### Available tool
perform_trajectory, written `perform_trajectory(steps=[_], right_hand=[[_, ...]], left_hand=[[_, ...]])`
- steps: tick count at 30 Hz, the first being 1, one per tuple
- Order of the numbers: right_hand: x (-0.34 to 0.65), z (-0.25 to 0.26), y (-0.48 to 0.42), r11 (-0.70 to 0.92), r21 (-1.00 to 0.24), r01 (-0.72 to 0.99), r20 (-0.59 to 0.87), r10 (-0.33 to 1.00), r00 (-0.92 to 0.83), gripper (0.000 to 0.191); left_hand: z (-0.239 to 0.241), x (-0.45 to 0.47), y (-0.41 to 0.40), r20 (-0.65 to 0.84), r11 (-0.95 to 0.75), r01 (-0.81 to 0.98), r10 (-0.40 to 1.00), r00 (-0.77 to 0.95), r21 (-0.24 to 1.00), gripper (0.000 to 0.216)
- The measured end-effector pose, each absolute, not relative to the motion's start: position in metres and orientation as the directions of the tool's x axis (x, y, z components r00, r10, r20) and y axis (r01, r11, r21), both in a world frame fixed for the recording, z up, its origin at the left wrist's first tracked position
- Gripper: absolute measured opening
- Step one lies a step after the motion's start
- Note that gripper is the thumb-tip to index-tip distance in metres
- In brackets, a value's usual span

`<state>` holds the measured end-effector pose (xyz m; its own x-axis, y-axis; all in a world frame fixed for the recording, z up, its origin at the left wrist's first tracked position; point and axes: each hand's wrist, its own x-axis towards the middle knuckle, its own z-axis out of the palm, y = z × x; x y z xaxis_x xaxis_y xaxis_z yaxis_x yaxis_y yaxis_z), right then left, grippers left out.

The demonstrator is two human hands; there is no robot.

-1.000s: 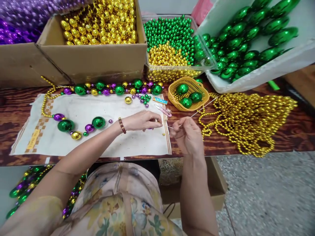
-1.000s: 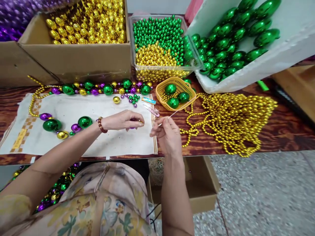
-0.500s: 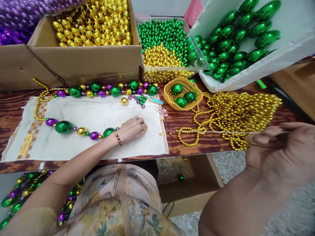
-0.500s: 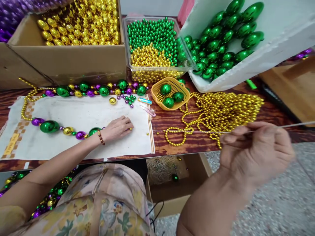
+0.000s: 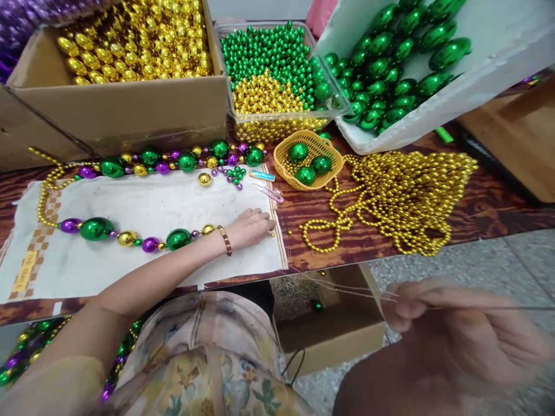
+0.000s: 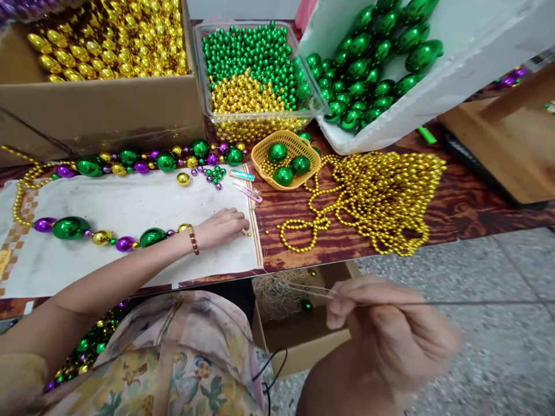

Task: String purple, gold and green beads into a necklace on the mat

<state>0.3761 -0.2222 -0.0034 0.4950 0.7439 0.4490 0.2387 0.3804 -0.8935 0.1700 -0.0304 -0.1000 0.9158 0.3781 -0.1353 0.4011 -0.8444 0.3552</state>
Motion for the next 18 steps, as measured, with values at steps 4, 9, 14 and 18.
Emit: perform_trajectory(steps=[4, 9, 14, 18], right_hand=[[0.376, -0.007, -0.218, 0.422, -0.886, 0.192, 0.461, 0.752, 0.472, 0.008], [0.376, -0.013, -0.217, 0.377, -0.921, 0.095, 0.362, 0.744, 0.561, 0.012], [0.373, -0.022, -0.216, 0.325, -0.946, -0.001, 0.251, 0.733, 0.632, 0.017], [0.371, -0.027, -0.216, 0.313, -0.948, -0.062, 0.212, 0.765, 0.608, 0.014]], left_hand=[[-0.117, 0.185, -0.035, -0.116, -0.889, 0.37, 0.351, 0.929, 0.27, 0.02], [-0.121, 0.19, -0.034, -0.096, -0.909, 0.333, 0.319, 0.943, 0.25, 0.022], [-0.123, 0.207, -0.033, -0.073, -0.908, 0.334, 0.326, 0.942, 0.254, 0.025], [-0.123, 0.211, -0.034, -0.06, -0.892, 0.366, 0.363, 0.93, 0.264, 0.023]])
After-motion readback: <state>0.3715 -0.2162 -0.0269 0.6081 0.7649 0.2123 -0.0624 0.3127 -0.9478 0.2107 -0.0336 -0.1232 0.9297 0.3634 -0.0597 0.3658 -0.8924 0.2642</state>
